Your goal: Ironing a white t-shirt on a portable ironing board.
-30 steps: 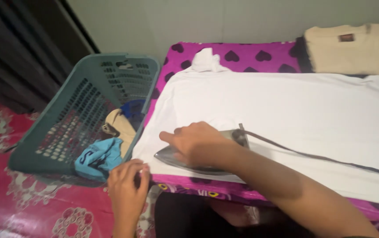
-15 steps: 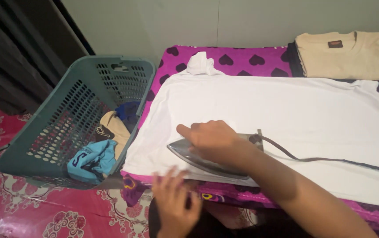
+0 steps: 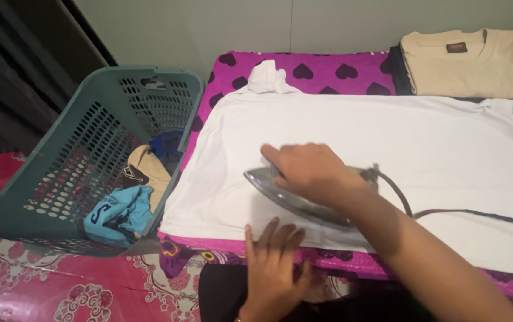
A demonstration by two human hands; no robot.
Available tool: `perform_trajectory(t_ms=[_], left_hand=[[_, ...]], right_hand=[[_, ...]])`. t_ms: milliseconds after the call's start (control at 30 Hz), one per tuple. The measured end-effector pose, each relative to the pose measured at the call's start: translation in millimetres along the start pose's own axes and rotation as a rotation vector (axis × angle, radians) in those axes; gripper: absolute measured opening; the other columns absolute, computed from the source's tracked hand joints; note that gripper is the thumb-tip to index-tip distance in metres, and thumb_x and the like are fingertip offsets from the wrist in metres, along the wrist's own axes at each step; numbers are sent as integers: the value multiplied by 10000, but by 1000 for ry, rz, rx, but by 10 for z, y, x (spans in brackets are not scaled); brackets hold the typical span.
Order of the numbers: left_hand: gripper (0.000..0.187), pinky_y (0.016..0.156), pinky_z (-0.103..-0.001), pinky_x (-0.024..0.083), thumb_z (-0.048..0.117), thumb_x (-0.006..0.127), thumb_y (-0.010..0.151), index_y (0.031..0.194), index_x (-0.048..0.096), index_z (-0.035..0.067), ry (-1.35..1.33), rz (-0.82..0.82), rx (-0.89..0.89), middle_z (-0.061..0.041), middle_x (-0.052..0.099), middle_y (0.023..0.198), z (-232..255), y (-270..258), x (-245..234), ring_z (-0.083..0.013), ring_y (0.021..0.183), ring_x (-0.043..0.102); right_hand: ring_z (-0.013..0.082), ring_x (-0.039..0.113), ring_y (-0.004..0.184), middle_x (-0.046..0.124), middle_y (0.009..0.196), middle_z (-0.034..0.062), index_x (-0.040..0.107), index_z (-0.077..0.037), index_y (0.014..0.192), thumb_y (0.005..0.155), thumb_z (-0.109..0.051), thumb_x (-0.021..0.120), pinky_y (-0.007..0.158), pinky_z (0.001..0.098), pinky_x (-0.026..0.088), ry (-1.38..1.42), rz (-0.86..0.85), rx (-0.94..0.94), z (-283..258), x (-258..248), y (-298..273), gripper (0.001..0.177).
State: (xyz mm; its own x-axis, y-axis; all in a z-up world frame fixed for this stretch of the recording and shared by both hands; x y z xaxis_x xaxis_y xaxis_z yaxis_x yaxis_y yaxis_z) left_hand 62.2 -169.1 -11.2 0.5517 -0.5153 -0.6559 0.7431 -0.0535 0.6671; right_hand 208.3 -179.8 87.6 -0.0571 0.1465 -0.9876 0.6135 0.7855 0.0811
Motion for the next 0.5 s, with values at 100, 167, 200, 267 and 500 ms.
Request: perform_trajectory(t_ms=[100, 167, 200, 267, 500], left_hand=[[517, 1186, -661, 227, 272, 724, 843, 1304, 619, 64, -9, -27, 11, -117, 596, 1398, 163, 15, 36, -356, 1402, 485], [522, 1195, -640, 251, 260, 718, 852, 1319, 615, 51, -29, -51, 6, -126, 593, 1419, 196, -10, 86, -354, 1407, 495], [527, 1205, -619, 274, 248, 713, 862, 1334, 612, 37, -48, -69, -1, -135, 590, 1440, 206, -25, 114, -353, 1412, 504], [539, 1197, -606, 288, 239, 709, 859, 1346, 615, 29, -59, -89, 7, -143, 591, 1441, 203, -51, 133, -354, 1406, 507], [525, 1138, -595, 324, 258, 708, 837, 1323, 650, 69, -40, -105, 42, -130, 611, 1415, 223, -48, 188, -353, 1351, 517]], right_hand=[[399, 693, 893, 705, 922, 149, 509, -108, 1238, 891, -279, 688, 741, 515, 540, -5, -2, 54, 108, 11, 118, 427], [395, 690, 911, 708, 931, 146, 509, -109, 1237, 893, -282, 688, 754, 513, 536, 7, -30, 62, 111, -38, 49, 425], [392, 687, 930, 711, 940, 143, 509, -109, 1235, 894, -285, 687, 767, 512, 531, 15, -57, 67, 111, -48, 16, 423], [380, 694, 911, 712, 942, 138, 511, -126, 1236, 900, -288, 677, 759, 504, 535, 42, -98, 102, 186, -89, -202, 408], [357, 720, 878, 731, 942, 98, 551, -178, 1240, 862, -319, 672, 728, 483, 558, 32, -112, 276, 479, -258, -713, 421]])
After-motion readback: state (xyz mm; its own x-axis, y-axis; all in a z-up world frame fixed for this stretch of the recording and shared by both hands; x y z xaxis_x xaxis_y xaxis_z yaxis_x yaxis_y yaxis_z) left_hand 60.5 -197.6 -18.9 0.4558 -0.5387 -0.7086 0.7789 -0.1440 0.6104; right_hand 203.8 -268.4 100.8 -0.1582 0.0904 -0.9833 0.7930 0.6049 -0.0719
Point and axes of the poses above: each hand's wrist, its own y-axis towards the middle knuckle, its own x-axis out of the palm, z = x × y, the point moved 10 cm from there along y, towards the middle knuckle
